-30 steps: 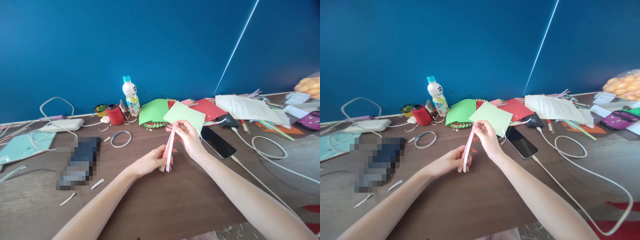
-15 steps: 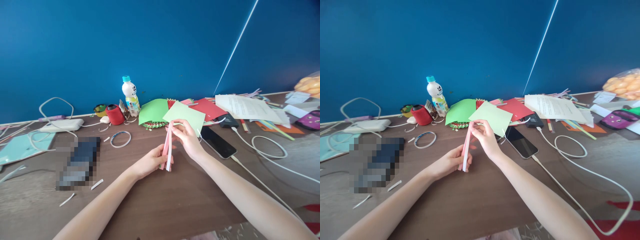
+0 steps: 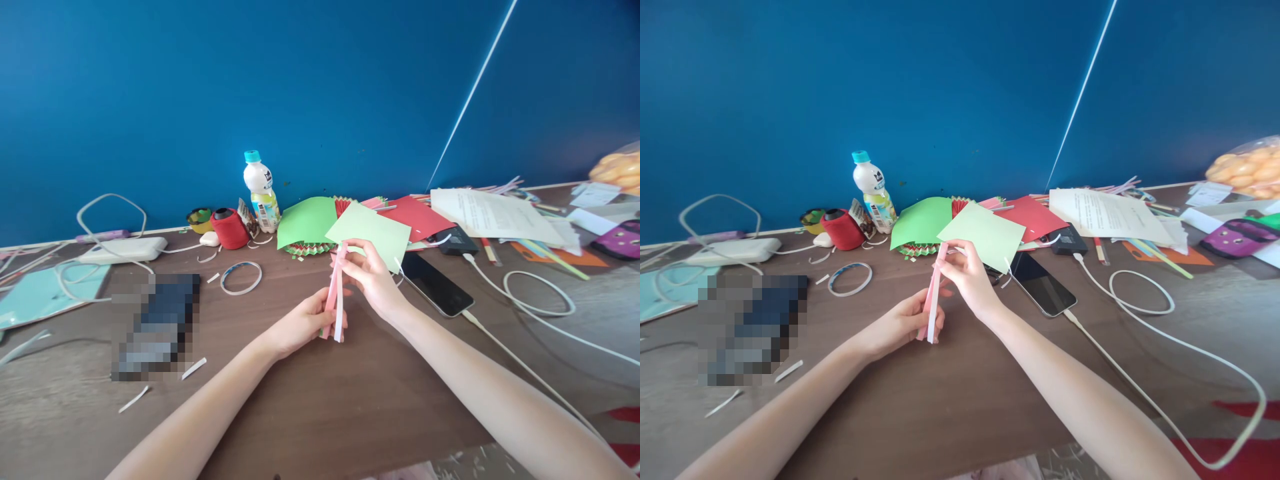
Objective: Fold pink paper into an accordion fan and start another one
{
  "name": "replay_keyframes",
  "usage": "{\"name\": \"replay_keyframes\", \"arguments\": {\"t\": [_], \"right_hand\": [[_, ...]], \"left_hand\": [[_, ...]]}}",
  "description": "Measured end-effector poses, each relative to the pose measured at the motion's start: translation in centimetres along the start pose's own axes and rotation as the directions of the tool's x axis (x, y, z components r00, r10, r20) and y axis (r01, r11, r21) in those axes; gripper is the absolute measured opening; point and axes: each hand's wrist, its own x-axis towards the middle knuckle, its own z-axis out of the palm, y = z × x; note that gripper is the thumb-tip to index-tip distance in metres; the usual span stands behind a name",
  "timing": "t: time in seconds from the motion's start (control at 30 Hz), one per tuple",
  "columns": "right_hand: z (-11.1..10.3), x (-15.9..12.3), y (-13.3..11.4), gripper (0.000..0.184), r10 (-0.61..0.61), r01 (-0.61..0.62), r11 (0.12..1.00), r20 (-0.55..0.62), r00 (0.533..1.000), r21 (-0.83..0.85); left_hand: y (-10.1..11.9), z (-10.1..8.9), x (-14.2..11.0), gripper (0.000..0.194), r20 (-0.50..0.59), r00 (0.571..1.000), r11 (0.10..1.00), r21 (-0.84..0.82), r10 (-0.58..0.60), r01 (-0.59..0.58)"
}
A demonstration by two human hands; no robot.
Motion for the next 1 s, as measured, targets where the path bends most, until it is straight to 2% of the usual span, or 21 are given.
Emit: {"name": "replay_keyframes", "arguments": {"t": [0.3, 0.53, 0.77, 0.87, 1.0], "right_hand": [[0.02, 0.1, 0.26, 0.037, -0.013, 0.013, 1.0, -0.007, 1.0, 0.009], [-0.02, 0.1, 0.15, 0.036, -0.037, 0.036, 0.997, -0.013, 0.999, -0.069], [-0.1, -0.04, 0.26, 0.037, -0.121, 0.119, 0.984, -0.004, 0.993, -0.135], [0.04, -0.24, 0.17, 0.025, -0.151, 0.154, 0.977, 0.033, 0.988, -0.15], [0.24, -0.43, -0.12, 0.012, -0.074, 0.094, 0.977, 0.11, 0.991, -0.191]], "left_hand": [[-0.1, 0.08, -0.06, 0.044, 0.009, 1.0, 0.999, -0.035, -0.003, 0.003], [-0.13, 0.02, 0.01, 0.044, 0.021, 0.999, 0.992, -0.121, -0.031, 0.033], [0.02, 0.18, -0.08, 0.043, 0.025, 0.999, 0.98, -0.192, -0.042, 0.046], [0.07, 0.3, -0.04, 0.045, 0.028, 0.999, 0.975, -0.22, -0.035, 0.04], [0.07, 0.31, 0.06, 0.042, 0.016, 1.0, 0.975, -0.223, -0.017, 0.02]]}}
